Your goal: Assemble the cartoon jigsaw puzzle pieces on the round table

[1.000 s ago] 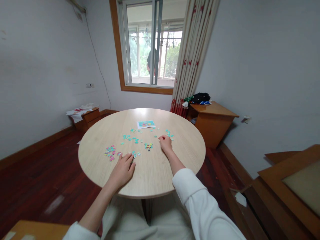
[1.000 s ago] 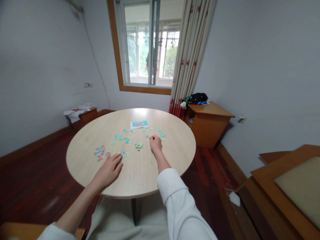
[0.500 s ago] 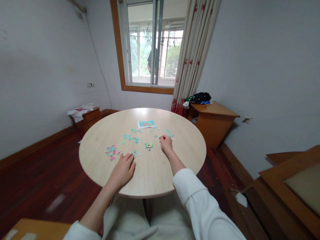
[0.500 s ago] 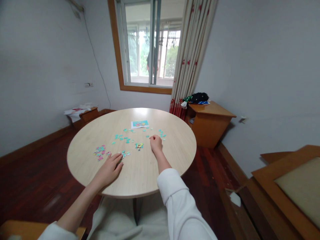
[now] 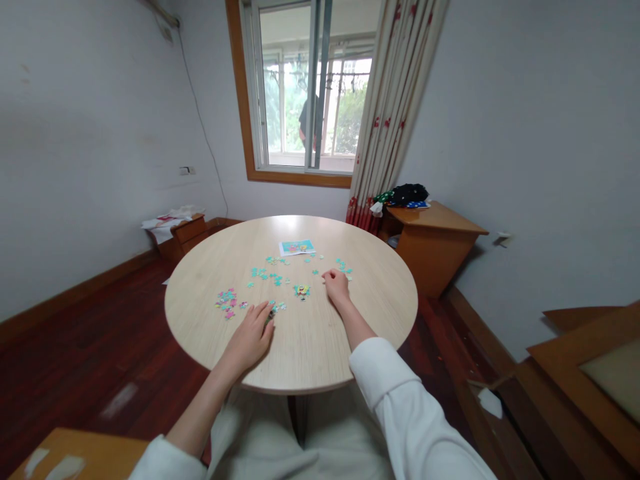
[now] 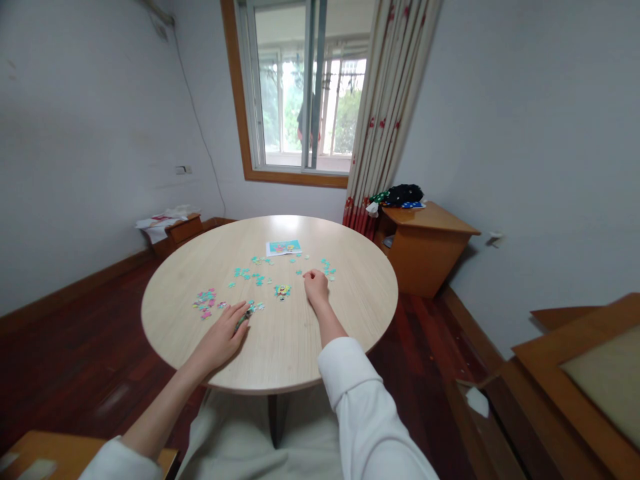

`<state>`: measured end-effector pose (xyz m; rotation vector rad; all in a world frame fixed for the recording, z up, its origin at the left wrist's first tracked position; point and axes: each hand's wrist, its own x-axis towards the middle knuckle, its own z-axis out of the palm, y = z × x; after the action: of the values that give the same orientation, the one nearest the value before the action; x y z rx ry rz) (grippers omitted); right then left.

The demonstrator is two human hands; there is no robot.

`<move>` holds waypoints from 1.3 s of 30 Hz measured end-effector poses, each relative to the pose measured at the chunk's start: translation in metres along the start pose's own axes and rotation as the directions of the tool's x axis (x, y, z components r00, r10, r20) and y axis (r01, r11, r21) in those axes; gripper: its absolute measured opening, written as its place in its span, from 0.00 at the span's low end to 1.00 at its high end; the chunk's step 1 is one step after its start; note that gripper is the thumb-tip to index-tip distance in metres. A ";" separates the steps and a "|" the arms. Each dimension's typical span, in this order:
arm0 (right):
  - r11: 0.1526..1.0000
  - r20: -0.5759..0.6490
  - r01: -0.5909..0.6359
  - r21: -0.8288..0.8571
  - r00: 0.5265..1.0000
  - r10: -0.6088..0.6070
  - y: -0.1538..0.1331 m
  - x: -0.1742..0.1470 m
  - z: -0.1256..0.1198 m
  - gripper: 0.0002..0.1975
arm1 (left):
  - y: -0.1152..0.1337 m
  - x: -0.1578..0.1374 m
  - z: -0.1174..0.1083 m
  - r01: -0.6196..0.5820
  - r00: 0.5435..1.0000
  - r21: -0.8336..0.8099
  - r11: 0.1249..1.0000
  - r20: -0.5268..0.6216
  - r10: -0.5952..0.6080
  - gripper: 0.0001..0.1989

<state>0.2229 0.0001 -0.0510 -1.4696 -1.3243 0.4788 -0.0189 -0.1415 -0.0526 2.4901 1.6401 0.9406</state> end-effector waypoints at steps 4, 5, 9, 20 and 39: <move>1.000 0.004 0.002 0.003 1.000 -0.002 0.000 0.000 -0.001 0.11 | 0.001 0.000 -0.002 0.010 1.000 -0.019 1.000 0.005 -0.010 0.22; 1.000 0.005 0.002 0.004 1.000 -0.002 0.000 0.000 -0.001 0.11 | 0.002 0.001 -0.003 0.011 1.000 -0.026 1.000 0.001 -0.011 0.22; 1.000 0.008 0.002 0.008 1.000 -0.002 -0.001 0.001 -0.001 0.10 | 0.002 0.001 -0.004 0.005 1.000 -0.059 0.998 -0.026 -0.007 0.21; 1.000 0.012 -0.005 0.013 1.000 0.005 -0.004 0.000 -0.002 0.10 | 0.002 0.001 -0.003 0.018 1.000 -0.042 0.999 -0.019 -0.019 0.20; 0.995 -0.006 -0.049 0.091 0.999 0.050 -0.004 -0.001 -0.003 0.09 | 0.000 0.001 -0.001 0.020 0.999 -0.035 0.999 -0.028 -0.021 0.20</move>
<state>0.2226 -0.0030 -0.0466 -1.4300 -1.2463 0.5578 -0.0186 -0.1410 -0.0516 2.4441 1.6395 0.9974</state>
